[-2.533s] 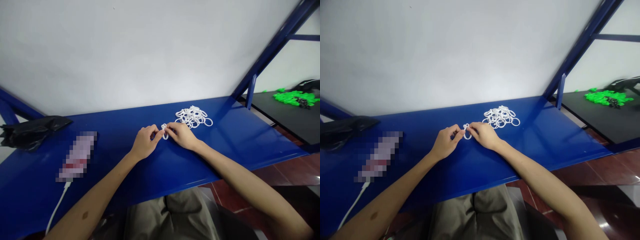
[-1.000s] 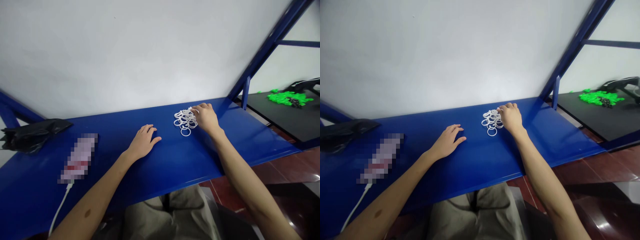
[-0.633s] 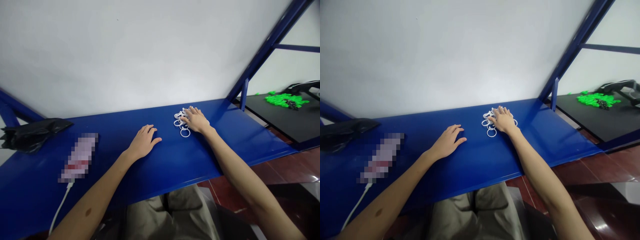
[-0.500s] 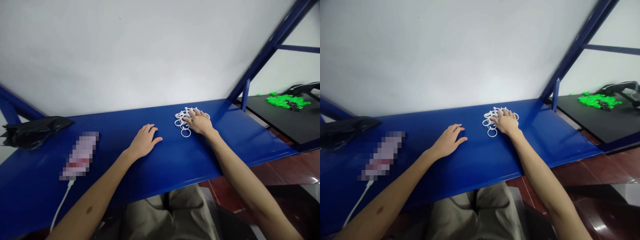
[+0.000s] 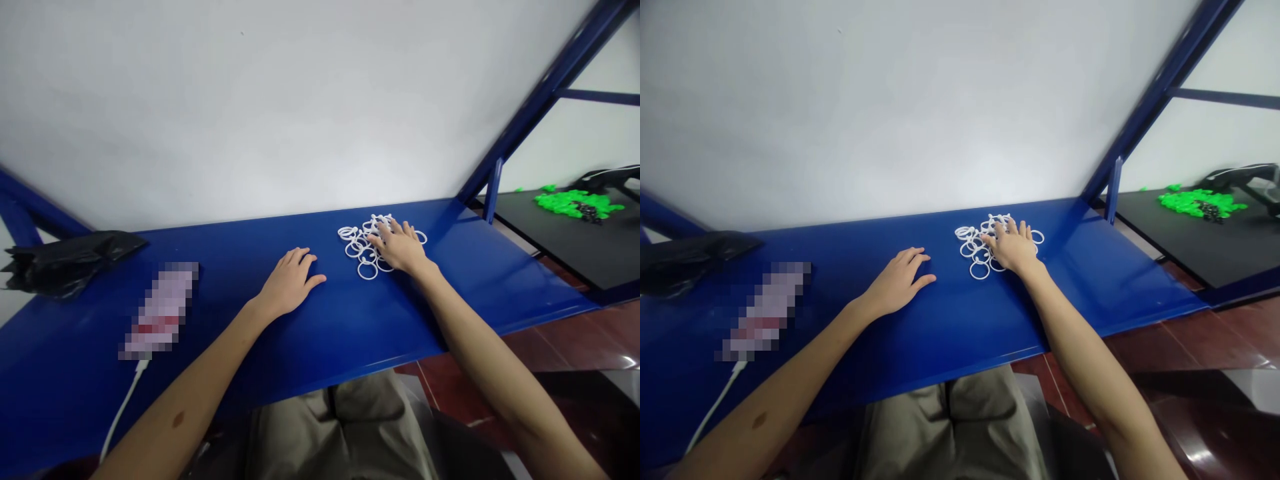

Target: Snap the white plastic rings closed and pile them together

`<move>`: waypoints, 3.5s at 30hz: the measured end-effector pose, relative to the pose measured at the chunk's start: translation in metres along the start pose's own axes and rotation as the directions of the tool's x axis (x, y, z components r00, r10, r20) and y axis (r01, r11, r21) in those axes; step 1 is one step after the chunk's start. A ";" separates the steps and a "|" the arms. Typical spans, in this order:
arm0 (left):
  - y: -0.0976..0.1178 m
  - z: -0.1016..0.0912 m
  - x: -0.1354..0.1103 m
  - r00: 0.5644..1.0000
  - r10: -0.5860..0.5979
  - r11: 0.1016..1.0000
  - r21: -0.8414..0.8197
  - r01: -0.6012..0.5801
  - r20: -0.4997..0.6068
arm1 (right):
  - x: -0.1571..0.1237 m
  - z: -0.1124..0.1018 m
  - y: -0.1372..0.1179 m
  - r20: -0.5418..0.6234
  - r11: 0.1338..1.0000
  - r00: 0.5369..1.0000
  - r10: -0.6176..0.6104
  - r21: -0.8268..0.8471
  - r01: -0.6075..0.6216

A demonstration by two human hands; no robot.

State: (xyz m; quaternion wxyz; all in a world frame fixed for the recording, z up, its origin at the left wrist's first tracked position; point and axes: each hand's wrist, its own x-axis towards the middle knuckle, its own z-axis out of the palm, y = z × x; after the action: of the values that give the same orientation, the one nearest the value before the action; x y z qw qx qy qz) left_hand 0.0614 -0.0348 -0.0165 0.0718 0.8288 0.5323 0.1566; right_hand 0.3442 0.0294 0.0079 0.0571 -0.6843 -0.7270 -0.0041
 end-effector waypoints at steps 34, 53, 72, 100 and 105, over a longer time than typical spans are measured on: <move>0.002 -0.004 0.000 1.000 0.004 1.000 -0.013 -0.004 0.013 | -0.001 0.006 -0.009 0.038 0.994 0.993 -0.113 0.012 0.113; -0.001 -0.001 0.000 1.000 0.019 1.000 -0.018 -0.019 -0.008 | -0.001 0.008 -0.013 0.111 0.996 0.990 -0.084 0.041 0.080; 0.001 -0.001 0.000 1.000 0.014 1.000 0.009 -0.014 -0.007 | 0.005 0.012 -0.009 0.028 0.997 0.999 -0.031 0.067 0.029; 0.003 -0.003 0.000 1.000 0.009 1.000 0.027 -0.009 0.003 | -0.002 -0.003 -0.007 -0.381 0.971 0.924 -0.019 0.213 0.108; 0.002 -0.004 0.000 1.000 0.011 1.000 0.029 -0.010 -0.021 | -0.003 -0.019 -0.004 -0.606 0.933 0.795 0.024 0.299 0.200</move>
State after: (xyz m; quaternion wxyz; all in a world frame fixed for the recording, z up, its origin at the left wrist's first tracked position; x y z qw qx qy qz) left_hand 0.0616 -0.0362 -0.0127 0.0531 0.8309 0.5309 0.1581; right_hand 0.3423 0.0244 0.0269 0.4040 -0.5912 -0.6916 -0.0945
